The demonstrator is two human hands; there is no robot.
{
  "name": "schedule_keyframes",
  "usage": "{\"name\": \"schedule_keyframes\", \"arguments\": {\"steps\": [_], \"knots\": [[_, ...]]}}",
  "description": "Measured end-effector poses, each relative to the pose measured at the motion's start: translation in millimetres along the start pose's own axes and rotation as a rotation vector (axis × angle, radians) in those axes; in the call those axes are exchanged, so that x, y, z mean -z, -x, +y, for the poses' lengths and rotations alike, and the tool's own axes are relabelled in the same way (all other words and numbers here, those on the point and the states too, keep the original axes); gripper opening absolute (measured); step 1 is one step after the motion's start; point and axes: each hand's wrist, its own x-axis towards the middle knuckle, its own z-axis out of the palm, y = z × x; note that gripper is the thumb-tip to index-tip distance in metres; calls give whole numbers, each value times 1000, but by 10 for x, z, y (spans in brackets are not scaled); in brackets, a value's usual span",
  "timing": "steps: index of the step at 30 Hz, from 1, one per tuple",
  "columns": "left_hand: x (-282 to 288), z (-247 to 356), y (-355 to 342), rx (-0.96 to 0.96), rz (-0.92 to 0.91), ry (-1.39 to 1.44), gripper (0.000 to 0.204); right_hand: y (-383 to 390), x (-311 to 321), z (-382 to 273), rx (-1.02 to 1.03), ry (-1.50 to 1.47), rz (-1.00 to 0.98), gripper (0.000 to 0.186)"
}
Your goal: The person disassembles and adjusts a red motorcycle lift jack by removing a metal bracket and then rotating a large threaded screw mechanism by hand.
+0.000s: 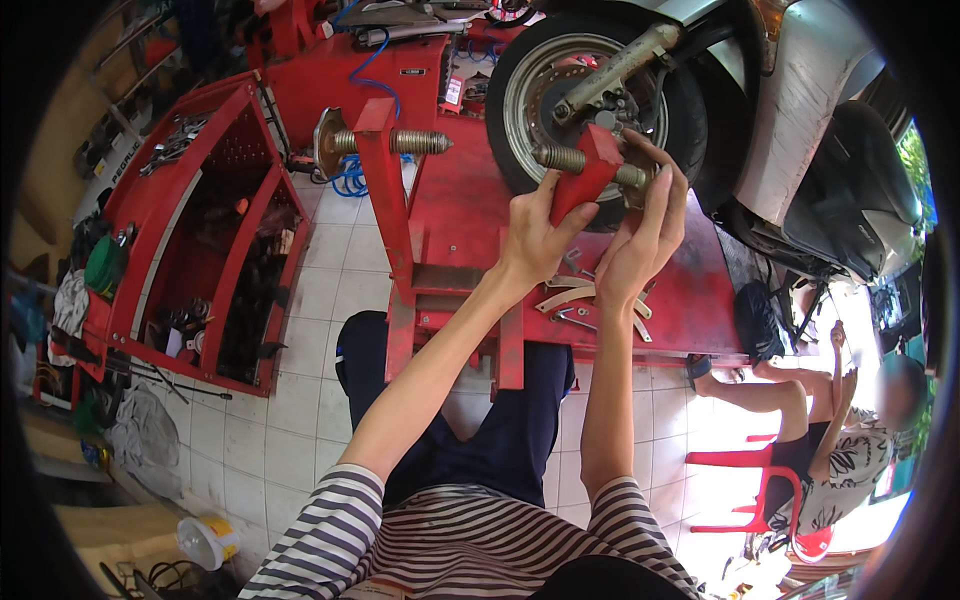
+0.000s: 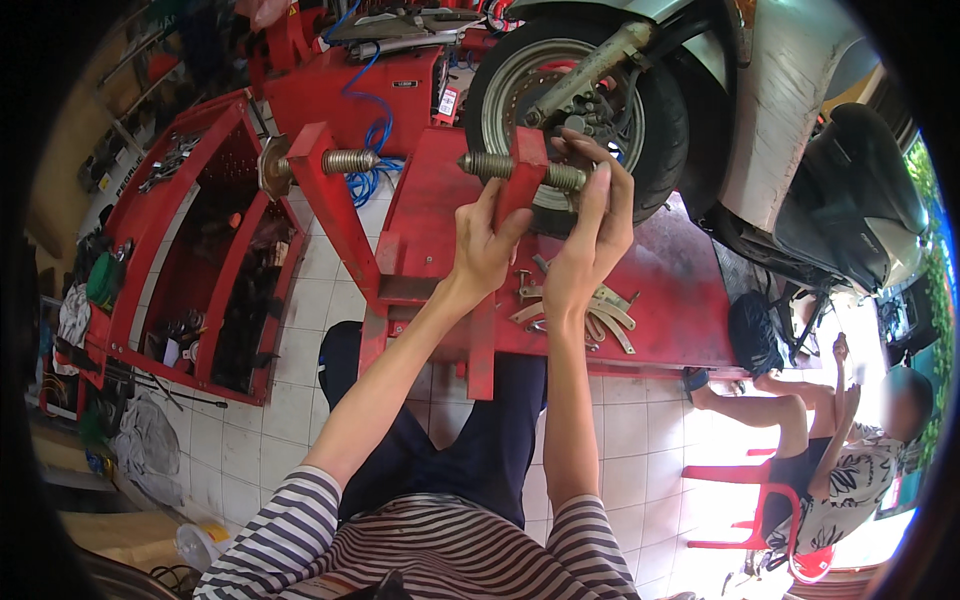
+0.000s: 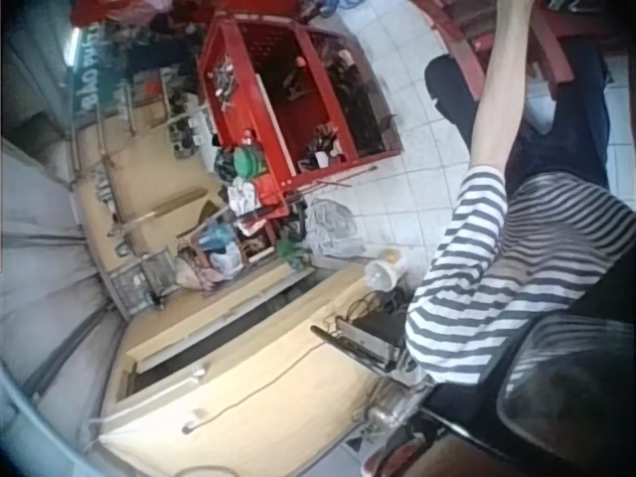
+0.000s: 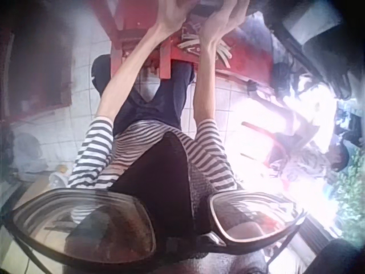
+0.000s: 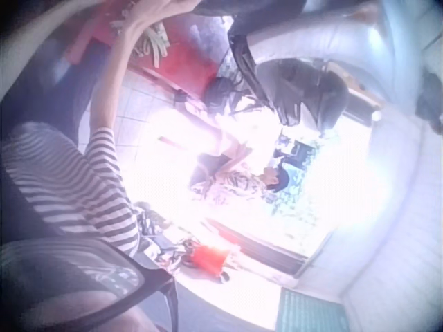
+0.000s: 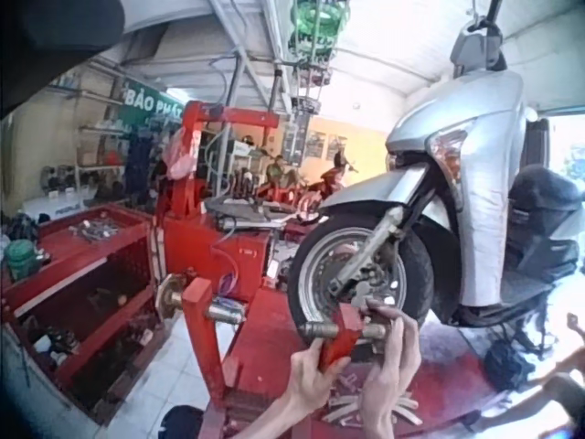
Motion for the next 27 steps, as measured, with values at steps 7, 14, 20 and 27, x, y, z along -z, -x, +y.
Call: {"name": "schedule_keyframes", "arguments": {"steps": [7, 14, 20, 27], "knots": [[87, 58, 147, 38, -104, 6, 58, 211, 206, -34, 237, -34, -95, 16], [149, 81, 283, -301, -132, -91, 54, 370, 618, -184, 365, -130, -217, 18], [142, 220, 374, -351, -107, -42, 55, 277, 326, -436, 208, 159, -199, 35], [607, 763, 841, -443, 2, -605, 70, 380, 216, -335, 215, 341, 11, 38]]}}
